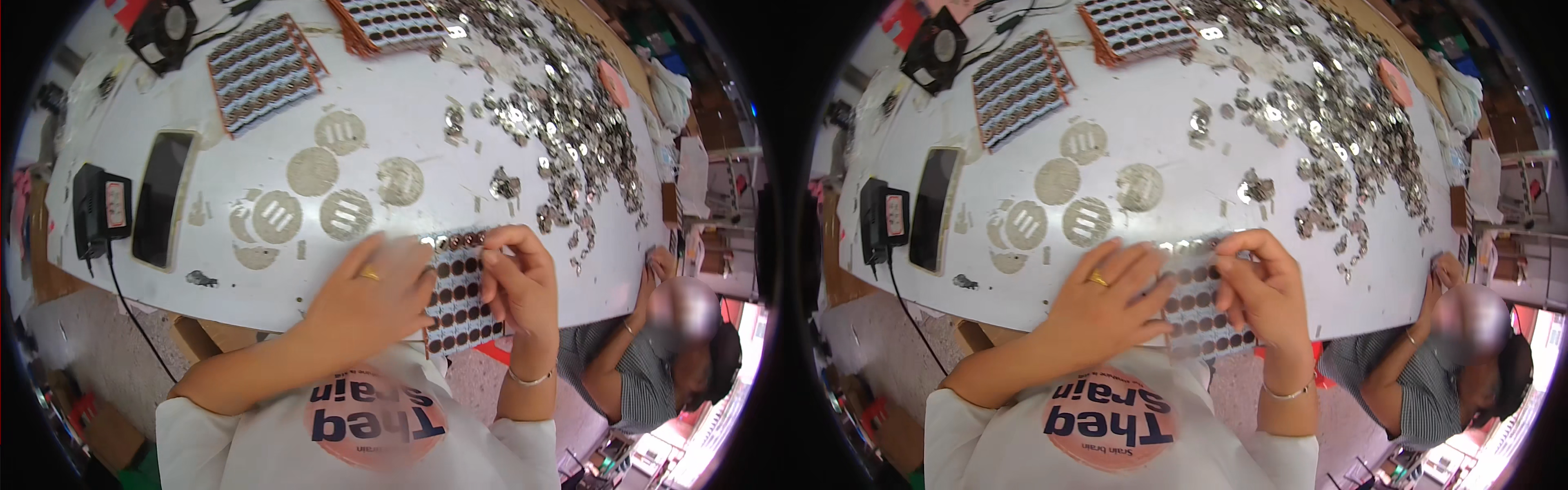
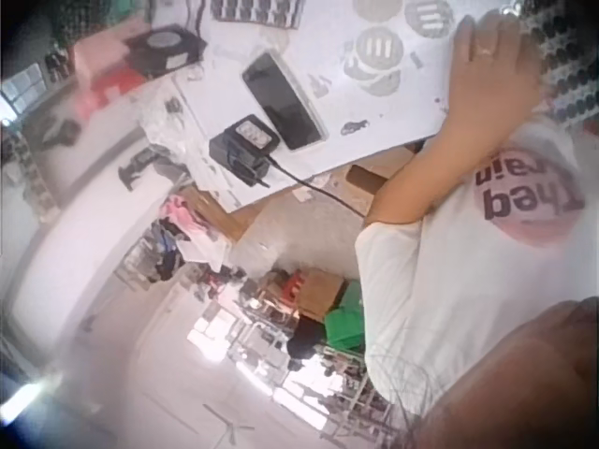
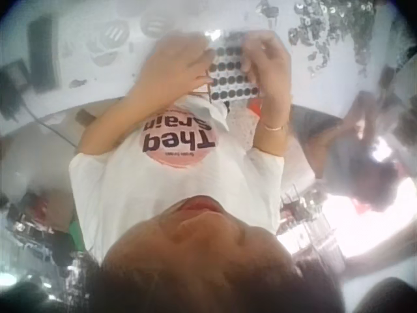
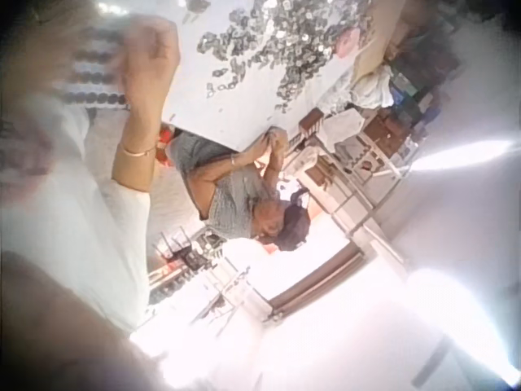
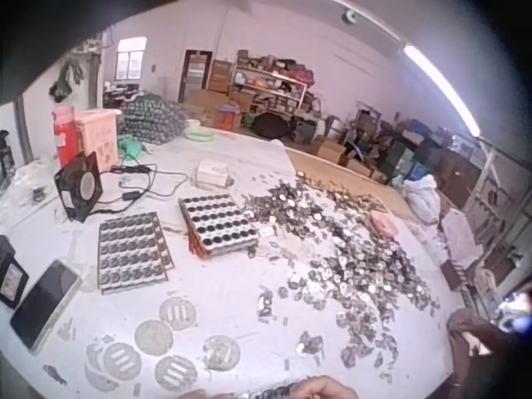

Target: The person picks up small metal components from a pile on the table and presses them one by one into the slots of a blister tray by hand.

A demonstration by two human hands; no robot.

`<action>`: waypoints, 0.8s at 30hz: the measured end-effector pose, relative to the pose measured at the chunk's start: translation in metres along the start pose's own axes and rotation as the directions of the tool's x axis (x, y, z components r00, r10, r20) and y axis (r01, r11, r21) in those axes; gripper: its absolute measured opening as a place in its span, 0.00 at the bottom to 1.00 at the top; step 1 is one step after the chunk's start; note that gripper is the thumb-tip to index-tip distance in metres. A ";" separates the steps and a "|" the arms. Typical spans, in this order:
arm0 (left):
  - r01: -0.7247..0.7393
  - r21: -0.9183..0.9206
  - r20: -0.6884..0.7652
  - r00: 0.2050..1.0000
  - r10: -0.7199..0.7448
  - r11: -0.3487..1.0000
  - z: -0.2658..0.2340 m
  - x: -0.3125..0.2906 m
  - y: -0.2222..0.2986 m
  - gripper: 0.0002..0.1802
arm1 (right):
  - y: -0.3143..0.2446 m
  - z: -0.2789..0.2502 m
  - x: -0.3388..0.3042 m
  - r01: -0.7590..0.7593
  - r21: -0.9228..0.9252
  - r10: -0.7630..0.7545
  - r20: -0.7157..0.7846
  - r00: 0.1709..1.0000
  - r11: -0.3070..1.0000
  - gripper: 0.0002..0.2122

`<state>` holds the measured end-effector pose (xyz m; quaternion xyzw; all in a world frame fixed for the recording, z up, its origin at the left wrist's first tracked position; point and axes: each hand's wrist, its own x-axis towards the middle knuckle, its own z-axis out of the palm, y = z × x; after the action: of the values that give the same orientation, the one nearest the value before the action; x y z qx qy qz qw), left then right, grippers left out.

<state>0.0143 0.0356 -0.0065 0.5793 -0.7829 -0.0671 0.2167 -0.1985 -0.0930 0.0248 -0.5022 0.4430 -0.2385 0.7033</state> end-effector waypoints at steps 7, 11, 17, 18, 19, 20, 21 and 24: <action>0.023 -0.159 -0.107 0.993 -0.040 0.987 -0.002 0.003 -0.006 0.30 | 0.011 0.020 -0.003 -0.038 0.198 0.019 0.100 0.995 0.979 0.14; -0.021 -0.204 -0.219 0.975 -0.024 0.979 0.004 0.004 -0.007 0.31 | 0.020 0.025 -0.007 0.046 0.054 -0.050 0.068 0.996 0.997 0.14; -0.020 -0.264 -0.238 0.970 -0.045 0.964 0.005 0.005 -0.004 0.32 | 0.013 0.027 -0.006 -0.026 -0.063 0.029 0.044 0.999 0.998 0.11; 0.010 -0.285 -0.220 0.973 -0.076 0.959 0.005 0.005 -0.005 0.34 | 0.012 0.025 -0.006 -0.028 -0.065 0.031 0.043 0.999 0.997 0.11; 0.041 -0.304 -0.201 0.974 -0.106 0.952 0.005 0.004 -0.005 0.36 | 0.012 0.024 -0.005 -0.058 0.017 0.057 0.046 0.997 0.998 0.11; 0.044 -0.306 -0.200 0.974 -0.109 0.951 0.007 0.003 -0.007 0.36 | 0.012 0.024 -0.004 -0.088 0.099 0.083 0.052 0.995 0.991 0.10; 0.033 -0.297 -0.203 0.974 -0.097 0.954 0.010 0.001 -0.009 0.39 | 0.012 0.025 -0.003 -0.092 0.099 0.087 0.055 0.995 0.991 0.10; 0.018 -0.272 -0.199 0.977 -0.075 0.962 0.009 0.002 -0.011 0.44 | 0.010 0.030 -0.002 -0.063 0.011 0.063 0.003 0.998 0.998 0.10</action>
<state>0.0200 0.0289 -0.0184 0.5667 -0.7258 -0.1171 0.3719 -0.1743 -0.0729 0.0194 -0.4846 0.4562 -0.2182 0.7138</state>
